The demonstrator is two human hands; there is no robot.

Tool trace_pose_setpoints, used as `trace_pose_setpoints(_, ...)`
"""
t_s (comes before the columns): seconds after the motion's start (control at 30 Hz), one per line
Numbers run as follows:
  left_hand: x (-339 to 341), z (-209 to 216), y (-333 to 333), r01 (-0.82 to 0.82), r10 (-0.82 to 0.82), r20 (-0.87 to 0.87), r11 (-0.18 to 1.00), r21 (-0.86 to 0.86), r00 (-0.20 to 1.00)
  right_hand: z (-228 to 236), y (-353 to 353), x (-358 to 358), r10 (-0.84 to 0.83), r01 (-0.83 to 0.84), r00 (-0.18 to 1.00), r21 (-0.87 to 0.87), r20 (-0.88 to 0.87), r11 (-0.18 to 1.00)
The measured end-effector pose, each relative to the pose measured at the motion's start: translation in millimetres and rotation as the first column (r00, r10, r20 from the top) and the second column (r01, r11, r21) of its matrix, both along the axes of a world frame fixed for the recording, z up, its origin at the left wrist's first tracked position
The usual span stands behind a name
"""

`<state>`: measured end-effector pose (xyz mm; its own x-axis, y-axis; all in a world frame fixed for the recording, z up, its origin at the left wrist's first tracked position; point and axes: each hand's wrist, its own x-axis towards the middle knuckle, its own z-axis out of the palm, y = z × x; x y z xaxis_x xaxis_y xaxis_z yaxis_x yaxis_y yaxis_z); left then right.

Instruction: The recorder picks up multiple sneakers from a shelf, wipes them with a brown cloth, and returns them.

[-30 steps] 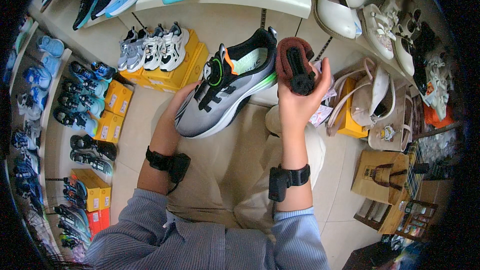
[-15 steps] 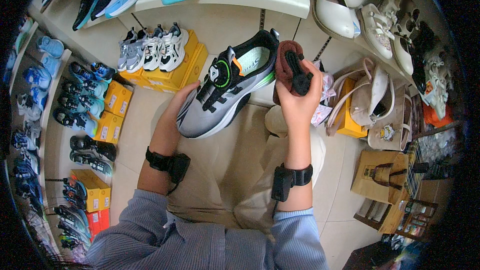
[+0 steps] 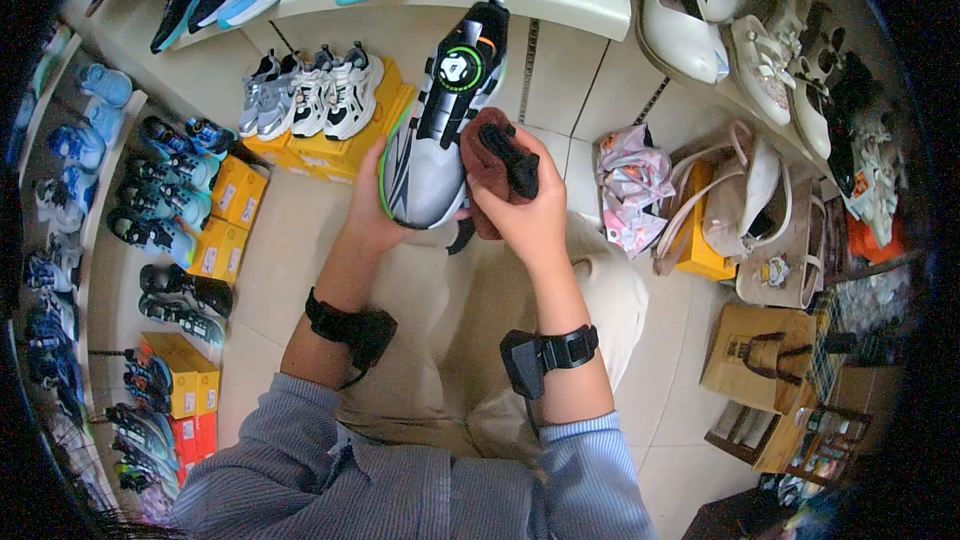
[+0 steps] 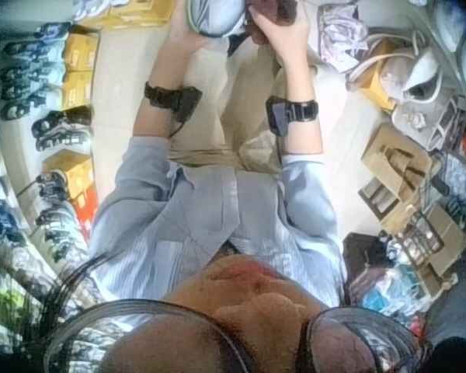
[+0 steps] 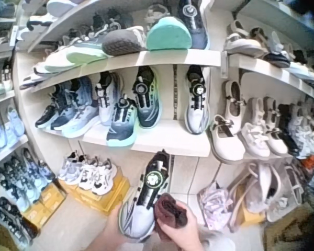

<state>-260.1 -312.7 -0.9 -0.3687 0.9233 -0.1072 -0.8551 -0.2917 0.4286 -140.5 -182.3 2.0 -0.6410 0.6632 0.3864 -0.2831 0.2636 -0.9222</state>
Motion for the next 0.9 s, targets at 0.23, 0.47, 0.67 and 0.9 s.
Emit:
trace_pose_setpoints(0.23, -3, -2, 8, -0.254, 0.253, 0.011, 0.966, 0.057, 0.967, 3, -14, -4, -0.028, 0.028, 1.0, 0.461, -0.008, 0.887)
trace_pose_setpoints(0.47, 0, 2, -3, -0.178, 0.16, -0.152, 0.978, -0.107, 0.975, 6, -36, -4, -0.026, 0.045, 0.999, 0.852, -0.036, 0.522)
trace_pose_setpoints(0.67, -6, -25, 15, -0.205, 0.19, -0.357, 0.979, -0.004, 0.915, 13, -43, -5, -0.083, 0.111, 0.993, 0.854, -0.08, 0.509)
trace_pose_setpoints(0.9, 15, -21, 15, -0.587, 0.0, -0.994, 0.807, 0.066, -0.112, 12, 8, 5, -0.424, 0.263, 0.904, 0.71, 0.055, 0.653)
